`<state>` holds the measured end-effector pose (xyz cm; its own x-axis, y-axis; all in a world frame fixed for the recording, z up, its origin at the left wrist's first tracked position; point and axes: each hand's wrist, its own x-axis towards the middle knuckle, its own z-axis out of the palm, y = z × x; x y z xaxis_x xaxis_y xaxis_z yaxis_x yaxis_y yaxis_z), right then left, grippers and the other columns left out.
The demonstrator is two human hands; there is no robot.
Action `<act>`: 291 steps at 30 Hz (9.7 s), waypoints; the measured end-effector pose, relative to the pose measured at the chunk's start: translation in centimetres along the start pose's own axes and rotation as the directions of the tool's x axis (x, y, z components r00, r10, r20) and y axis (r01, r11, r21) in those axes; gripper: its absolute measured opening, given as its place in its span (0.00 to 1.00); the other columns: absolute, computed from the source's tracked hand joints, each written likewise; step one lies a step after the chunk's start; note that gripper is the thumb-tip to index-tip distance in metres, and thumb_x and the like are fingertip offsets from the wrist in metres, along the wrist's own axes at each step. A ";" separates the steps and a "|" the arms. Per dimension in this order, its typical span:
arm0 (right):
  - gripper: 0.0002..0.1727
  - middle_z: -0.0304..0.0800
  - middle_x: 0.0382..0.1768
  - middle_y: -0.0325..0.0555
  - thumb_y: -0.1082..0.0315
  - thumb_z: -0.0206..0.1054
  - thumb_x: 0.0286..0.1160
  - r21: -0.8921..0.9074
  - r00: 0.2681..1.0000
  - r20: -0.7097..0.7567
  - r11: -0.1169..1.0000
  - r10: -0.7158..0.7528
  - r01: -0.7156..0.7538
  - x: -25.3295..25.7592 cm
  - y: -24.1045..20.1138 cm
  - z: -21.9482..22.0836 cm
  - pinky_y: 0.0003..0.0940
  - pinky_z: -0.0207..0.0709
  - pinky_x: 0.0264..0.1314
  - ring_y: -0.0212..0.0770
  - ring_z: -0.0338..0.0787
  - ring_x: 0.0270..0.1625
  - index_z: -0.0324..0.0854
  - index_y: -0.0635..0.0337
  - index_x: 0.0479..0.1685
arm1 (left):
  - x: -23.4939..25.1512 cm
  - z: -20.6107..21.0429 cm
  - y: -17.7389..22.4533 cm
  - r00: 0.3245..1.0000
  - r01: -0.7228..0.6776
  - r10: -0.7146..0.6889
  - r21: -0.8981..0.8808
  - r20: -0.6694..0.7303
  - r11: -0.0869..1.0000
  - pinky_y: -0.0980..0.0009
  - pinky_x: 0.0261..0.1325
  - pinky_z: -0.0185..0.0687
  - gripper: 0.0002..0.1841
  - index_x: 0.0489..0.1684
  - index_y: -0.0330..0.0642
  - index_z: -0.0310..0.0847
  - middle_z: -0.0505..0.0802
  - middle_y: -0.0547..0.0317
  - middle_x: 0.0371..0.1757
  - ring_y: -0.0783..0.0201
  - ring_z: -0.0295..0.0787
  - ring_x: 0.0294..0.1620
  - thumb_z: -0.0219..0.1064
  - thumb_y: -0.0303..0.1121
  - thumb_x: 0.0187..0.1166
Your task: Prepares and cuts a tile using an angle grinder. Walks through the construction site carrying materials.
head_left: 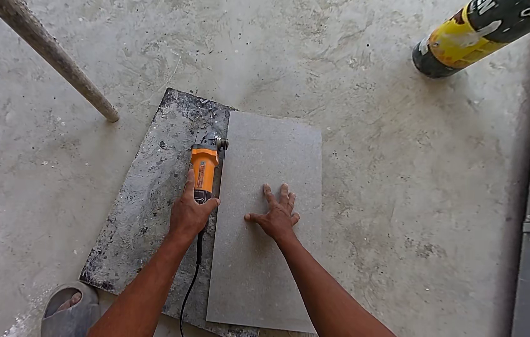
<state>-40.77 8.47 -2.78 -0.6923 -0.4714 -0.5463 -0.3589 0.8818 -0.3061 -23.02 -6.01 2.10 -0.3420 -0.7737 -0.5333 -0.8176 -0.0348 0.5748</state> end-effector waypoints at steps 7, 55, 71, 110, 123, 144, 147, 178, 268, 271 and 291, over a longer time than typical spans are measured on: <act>0.64 0.21 0.98 0.49 0.43 0.90 0.49 0.010 1.000 -0.008 1.000 -0.008 0.008 0.0 0.1 0.0 0.86 0.34 0.82 0.64 0.20 0.97 0.53 0.25 0.95 | -0.6 -0.1 -0.2 1.000 0.021 -0.021 -0.002 0.011 1.000 0.35 0.51 0.85 0.57 0.98 0.70 0.39 0.93 0.37 0.50 0.39 0.93 0.46 0.81 0.53 0.69; 0.63 0.21 0.98 0.47 0.41 0.89 0.50 0.014 1.000 -0.001 1.000 -0.008 0.008 -0.1 0.2 0.0 0.86 0.31 0.83 0.63 0.20 0.97 0.52 0.22 0.94 | -0.7 -0.2 0.0 1.000 0.012 -0.012 0.013 -0.006 1.000 0.35 0.54 0.84 0.55 0.98 0.70 0.42 0.93 0.39 0.54 0.38 0.92 0.51 0.80 0.54 0.70; 0.63 0.22 0.98 0.48 0.42 0.89 0.50 0.010 1.000 -0.008 1.000 -0.011 0.011 0.0 0.2 0.1 0.86 0.33 0.82 0.63 0.20 0.97 0.53 0.23 0.94 | -0.2 -0.2 0.1 1.000 0.018 -0.019 0.028 0.007 0.999 0.35 0.53 0.84 0.56 0.98 0.69 0.42 0.93 0.38 0.52 0.38 0.93 0.49 0.80 0.54 0.69; 0.63 0.21 0.98 0.49 0.41 0.88 0.51 -0.002 1.000 -0.004 1.000 -0.014 0.014 0.1 0.3 0.2 0.87 0.34 0.81 0.64 0.21 0.97 0.52 0.24 0.95 | -1.6 -0.1 -0.9 0.999 0.036 -0.036 0.023 0.022 0.999 0.36 0.52 0.85 0.57 0.98 0.69 0.40 0.93 0.38 0.51 0.39 0.93 0.48 0.81 0.53 0.69; 0.64 0.22 0.98 0.48 0.42 0.90 0.49 0.010 1.000 -0.009 1.000 -0.013 0.013 0.1 0.3 0.2 0.88 0.34 0.81 0.64 0.20 0.97 0.53 0.24 0.94 | -2.2 -0.1 -1.4 0.999 0.035 -0.036 0.018 0.024 0.999 0.37 0.51 0.86 0.57 0.98 0.69 0.40 0.93 0.39 0.50 0.40 0.93 0.46 0.81 0.53 0.69; 0.64 0.22 0.98 0.48 0.42 0.90 0.49 0.002 1.000 -0.008 1.000 -0.006 0.006 0.2 0.3 0.2 0.87 0.34 0.81 0.64 0.21 0.97 0.52 0.24 0.95 | -2.1 -0.1 -1.6 0.998 0.041 -0.042 0.022 0.036 0.999 0.37 0.51 0.85 0.57 0.98 0.70 0.39 0.94 0.40 0.50 0.41 0.93 0.46 0.81 0.53 0.68; 0.64 0.22 0.98 0.49 0.42 0.89 0.49 -0.003 1.000 -0.011 1.000 -0.006 0.006 0.3 0.3 0.3 0.87 0.35 0.81 0.64 0.22 0.97 0.53 0.24 0.95 | -2.2 0.0 -1.7 0.998 0.046 -0.047 0.016 0.034 0.999 0.37 0.51 0.86 0.57 0.98 0.70 0.40 0.93 0.40 0.51 0.41 0.93 0.46 0.81 0.53 0.68; 0.64 0.21 0.98 0.48 0.43 0.90 0.50 0.011 1.000 -0.003 1.000 0.002 -0.002 0.1 0.1 0.0 0.87 0.34 0.81 0.64 0.21 0.97 0.53 0.25 0.95 | -3.3 0.4 -2.6 0.999 0.035 -0.035 0.015 0.029 0.999 0.38 0.52 0.86 0.57 0.99 0.66 0.40 0.94 0.39 0.51 0.41 0.94 0.46 0.81 0.52 0.69; 0.64 0.21 0.98 0.49 0.41 0.89 0.49 -0.012 1.000 -0.002 1.000 -0.005 0.005 0.2 0.2 0.1 0.88 0.35 0.81 0.65 0.22 0.97 0.52 0.24 0.95 | -5.7 0.6 -4.2 0.998 0.049 -0.050 0.009 0.044 0.999 0.39 0.51 0.86 0.57 0.98 0.67 0.40 0.94 0.40 0.49 0.42 0.94 0.46 0.80 0.52 0.69; 0.64 0.20 0.98 0.49 0.41 0.89 0.50 -0.016 1.000 -0.001 1.000 -0.004 0.004 0.3 0.2 0.1 0.88 0.35 0.81 0.65 0.22 0.97 0.52 0.24 0.95 | -5.9 0.6 -4.1 0.997 0.054 -0.055 0.018 0.045 0.998 0.39 0.50 0.86 0.57 0.98 0.67 0.40 0.94 0.40 0.48 0.42 0.94 0.44 0.80 0.52 0.69; 0.64 0.20 0.98 0.50 0.42 0.89 0.51 0.001 1.000 0.008 1.000 -0.014 0.014 0.2 0.2 0.0 0.89 0.34 0.80 0.66 0.21 0.96 0.51 0.26 0.95 | -6.6 0.7 -4.8 0.998 0.041 -0.042 0.015 0.036 0.999 0.38 0.52 0.86 0.57 0.99 0.66 0.40 0.94 0.40 0.49 0.41 0.94 0.46 0.81 0.52 0.69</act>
<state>-40.99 8.54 -2.96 -0.6821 -0.4839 -0.5483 -0.3678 0.8751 -0.3146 -17.22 -0.29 2.39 -0.3240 -0.7481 -0.5791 -0.8379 -0.0573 0.5429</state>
